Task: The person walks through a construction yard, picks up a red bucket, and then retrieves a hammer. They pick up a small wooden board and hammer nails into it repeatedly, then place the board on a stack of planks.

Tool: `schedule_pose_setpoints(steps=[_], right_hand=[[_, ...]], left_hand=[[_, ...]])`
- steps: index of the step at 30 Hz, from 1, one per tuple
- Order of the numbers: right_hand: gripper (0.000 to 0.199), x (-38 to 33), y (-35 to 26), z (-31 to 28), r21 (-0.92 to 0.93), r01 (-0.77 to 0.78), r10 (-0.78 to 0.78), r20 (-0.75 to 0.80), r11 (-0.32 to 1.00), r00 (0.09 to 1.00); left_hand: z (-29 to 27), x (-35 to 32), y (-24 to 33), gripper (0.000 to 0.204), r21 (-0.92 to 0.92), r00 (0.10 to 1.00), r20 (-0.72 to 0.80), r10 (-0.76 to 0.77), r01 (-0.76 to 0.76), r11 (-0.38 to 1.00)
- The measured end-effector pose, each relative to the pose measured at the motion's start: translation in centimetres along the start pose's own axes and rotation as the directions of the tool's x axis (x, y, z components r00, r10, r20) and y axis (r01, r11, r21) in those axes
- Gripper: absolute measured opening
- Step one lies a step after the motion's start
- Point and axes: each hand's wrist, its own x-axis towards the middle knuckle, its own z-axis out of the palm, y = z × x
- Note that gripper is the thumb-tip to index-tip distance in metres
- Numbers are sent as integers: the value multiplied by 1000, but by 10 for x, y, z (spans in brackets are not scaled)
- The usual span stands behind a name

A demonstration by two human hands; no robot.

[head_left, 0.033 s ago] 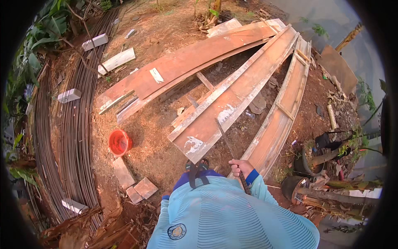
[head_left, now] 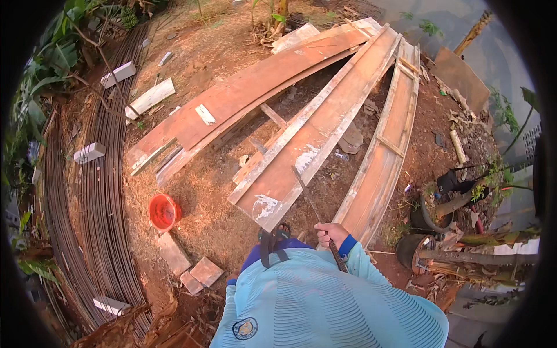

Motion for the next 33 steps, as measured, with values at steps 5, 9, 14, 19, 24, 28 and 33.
schedule_pose_setpoints(steps=[5, 9, 14, 19, 24, 28, 33], right_hand=[[9, 4, 24, -19, 122, 138, -140, 8, 983, 990], [11, -17, 62, -46, 433, 140, -213, 127, 890, 969], [13, -63, 108, -18, 486, 216, -273, 49, 847, 961], [17, -94, 158, 0, 532, 314, -278, -149, 786, 949], [21, -85, 205, -12, 458, 399, -296, -283, 794, 912], [19, -89, 215, -15, 474, 392, -273, -302, 789, 913], [12, -108, 217, -14, 353, 322, -266, -200, 878, 943]], left_hand=[[-77, 58, 16, 40, 421, 952, 298, -61, -74, 904], [-125, 110, 69, 26, -761, 823, 456, -339, 558, 332], [-177, 171, 148, 44, -672, 914, 363, -178, 390, 629], [-167, 198, 221, 38, -683, 937, 347, 42, 222, 696], [-124, 178, 204, 41, -585, 859, 511, 46, 307, 751], [-114, 150, 141, 46, -501, 812, 573, -111, 454, 737], [-111, 113, 20, 43, -600, 792, 522, -316, 604, 525]])
